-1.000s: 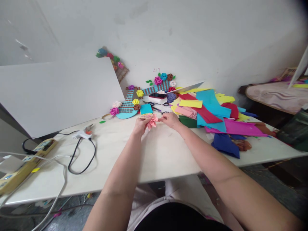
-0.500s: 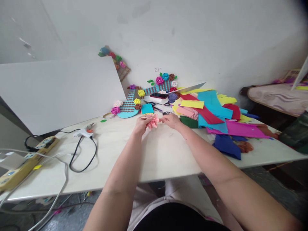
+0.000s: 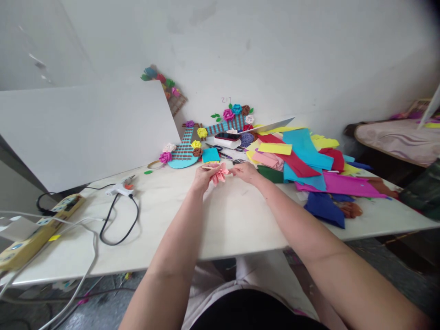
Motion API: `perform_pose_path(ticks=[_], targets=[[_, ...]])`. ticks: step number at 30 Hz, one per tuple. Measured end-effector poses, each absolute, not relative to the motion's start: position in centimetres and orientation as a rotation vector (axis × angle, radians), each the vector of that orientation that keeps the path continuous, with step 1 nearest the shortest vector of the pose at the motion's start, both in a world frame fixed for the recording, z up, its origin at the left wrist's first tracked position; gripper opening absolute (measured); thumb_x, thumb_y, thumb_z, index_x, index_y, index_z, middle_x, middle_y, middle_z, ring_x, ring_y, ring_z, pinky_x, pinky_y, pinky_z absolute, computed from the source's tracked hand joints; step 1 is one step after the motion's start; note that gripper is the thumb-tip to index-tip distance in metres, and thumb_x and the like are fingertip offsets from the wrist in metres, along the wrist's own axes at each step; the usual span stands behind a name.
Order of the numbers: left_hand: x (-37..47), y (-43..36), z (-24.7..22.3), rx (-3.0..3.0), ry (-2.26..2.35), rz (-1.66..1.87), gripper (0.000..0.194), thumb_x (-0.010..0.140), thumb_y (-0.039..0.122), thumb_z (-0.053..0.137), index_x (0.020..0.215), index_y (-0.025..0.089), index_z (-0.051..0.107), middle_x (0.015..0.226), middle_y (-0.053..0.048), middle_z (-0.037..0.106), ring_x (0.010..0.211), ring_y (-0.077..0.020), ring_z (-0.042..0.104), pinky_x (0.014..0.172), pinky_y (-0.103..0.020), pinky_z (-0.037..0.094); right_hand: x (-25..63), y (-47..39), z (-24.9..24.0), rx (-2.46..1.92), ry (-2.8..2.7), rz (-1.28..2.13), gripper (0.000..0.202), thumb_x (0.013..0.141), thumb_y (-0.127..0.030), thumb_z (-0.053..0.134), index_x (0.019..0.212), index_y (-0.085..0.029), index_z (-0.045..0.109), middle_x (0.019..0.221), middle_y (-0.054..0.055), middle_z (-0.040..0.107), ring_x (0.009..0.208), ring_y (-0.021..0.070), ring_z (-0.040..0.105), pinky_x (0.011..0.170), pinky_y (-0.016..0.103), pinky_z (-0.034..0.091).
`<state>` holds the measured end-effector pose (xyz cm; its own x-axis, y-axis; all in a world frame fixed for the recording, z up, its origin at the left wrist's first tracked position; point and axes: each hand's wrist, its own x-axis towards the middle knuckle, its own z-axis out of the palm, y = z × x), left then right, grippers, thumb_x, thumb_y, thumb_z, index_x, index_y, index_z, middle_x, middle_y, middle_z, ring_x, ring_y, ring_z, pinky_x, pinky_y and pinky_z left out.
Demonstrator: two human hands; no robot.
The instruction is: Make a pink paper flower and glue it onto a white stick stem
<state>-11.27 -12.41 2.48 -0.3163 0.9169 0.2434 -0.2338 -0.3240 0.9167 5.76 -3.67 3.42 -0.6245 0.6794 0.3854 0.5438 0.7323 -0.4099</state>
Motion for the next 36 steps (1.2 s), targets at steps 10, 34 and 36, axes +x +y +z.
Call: perform_pose_path(ticks=[10,34,36], targets=[[-11.7,-12.79,2.5,1.144,1.076,1.679,0.041,0.058,0.039,0.083,0.078,0.008,0.067,0.062,-0.006,0.066,0.053,-0.0137,0.06,0.046,-0.022,0.04,5.41,-3.9,3.04,-0.941,-2.278,0.092,0.032,0.081,-0.044,0.062,0.066,-0.017,0.071,0.065,0.004,0.068,0.061,0.0131,0.054,0.054,0.025,0.024],[-11.65,-12.09,1.89,1.066,1.094,1.74,0.039,0.051,0.033,0.086,0.078,0.011,0.067,0.066,-0.003,0.067,0.056,-0.0119,0.062,0.054,-0.022,0.043,5.33,-3.76,3.14,-0.926,-2.268,0.301,0.023,0.077,-0.038,0.066,0.068,-0.018,0.071,0.068,0.002,0.068,0.059,0.0119,0.05,0.055,0.024,0.026],[-11.69,-12.07,1.89,1.072,1.096,1.739,0.038,0.052,0.033,0.086,0.078,0.011,0.068,0.066,-0.002,0.067,0.055,-0.0108,0.061,0.054,-0.022,0.043,5.31,-3.81,3.21,-0.933,-2.247,0.321,0.022,0.075,-0.038,0.068,0.068,-0.018,0.071,0.07,0.002,0.069,0.061,0.0118,0.051,0.056,0.023,0.027]])
